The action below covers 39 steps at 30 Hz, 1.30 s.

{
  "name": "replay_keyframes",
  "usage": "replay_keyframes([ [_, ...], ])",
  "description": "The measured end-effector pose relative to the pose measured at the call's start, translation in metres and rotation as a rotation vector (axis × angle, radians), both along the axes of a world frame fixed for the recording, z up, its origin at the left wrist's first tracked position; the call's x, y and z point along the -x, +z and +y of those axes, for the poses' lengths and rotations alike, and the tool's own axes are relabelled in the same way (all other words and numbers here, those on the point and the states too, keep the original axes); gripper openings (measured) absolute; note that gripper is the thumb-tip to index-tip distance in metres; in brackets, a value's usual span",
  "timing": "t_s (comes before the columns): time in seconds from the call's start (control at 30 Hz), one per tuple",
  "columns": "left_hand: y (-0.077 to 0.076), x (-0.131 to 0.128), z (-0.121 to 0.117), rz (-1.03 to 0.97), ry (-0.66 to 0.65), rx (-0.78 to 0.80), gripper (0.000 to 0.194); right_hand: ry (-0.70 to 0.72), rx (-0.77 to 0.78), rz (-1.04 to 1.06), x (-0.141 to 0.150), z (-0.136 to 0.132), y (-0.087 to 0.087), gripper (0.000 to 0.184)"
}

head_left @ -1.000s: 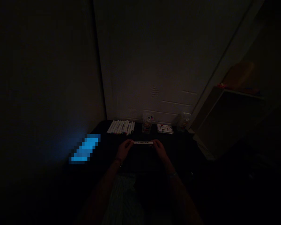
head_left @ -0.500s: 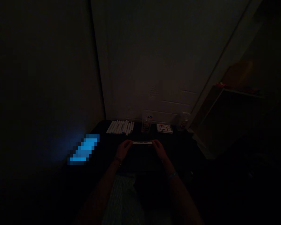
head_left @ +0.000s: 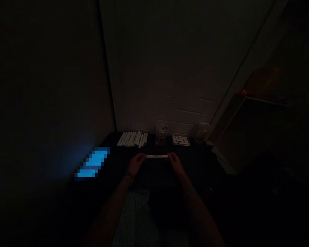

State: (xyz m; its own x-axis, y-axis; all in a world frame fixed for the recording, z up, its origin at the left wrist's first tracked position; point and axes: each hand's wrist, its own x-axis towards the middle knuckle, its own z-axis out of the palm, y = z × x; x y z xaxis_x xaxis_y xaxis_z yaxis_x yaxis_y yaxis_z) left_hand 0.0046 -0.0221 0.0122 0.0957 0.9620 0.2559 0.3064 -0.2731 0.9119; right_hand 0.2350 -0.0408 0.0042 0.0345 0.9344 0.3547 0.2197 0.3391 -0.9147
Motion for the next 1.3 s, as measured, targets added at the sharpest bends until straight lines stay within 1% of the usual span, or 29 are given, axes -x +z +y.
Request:
replay_keyframes([
  [0.2,0.001,-0.001,-0.001,-0.004,-0.003,0.028,0.039,-0.009,-0.009,-0.008,0.000,-0.002,0.003,0.031],
  [0.43,-0.003,-0.001,0.003,-0.030,0.013,0.008,0.038,-0.019,0.020,-0.004,0.001,-0.002,0.003,0.032],
  [0.63,-0.003,-0.001,0.004,-0.065,0.052,-0.026,0.039,0.033,0.072,0.031,0.003,-0.005,0.006,0.033],
  [0.8,-0.003,-0.001,0.003,-0.061,0.037,-0.026,0.039,0.051,0.086,0.021,0.002,-0.003,0.006,0.035],
  [1.0,-0.003,-0.001,0.002,-0.056,0.039,-0.022,0.038,-0.016,0.067,-0.020,0.001,0.000,0.002,0.037],
  [1.13,-0.007,0.000,0.005,-0.052,0.019,-0.034,0.036,-0.008,0.050,-0.039,0.001,-0.003,0.003,0.036],
  [1.3,-0.009,0.001,0.007,-0.049,0.021,-0.037,0.036,-0.018,0.058,-0.054,0.002,-0.005,0.006,0.036],
])
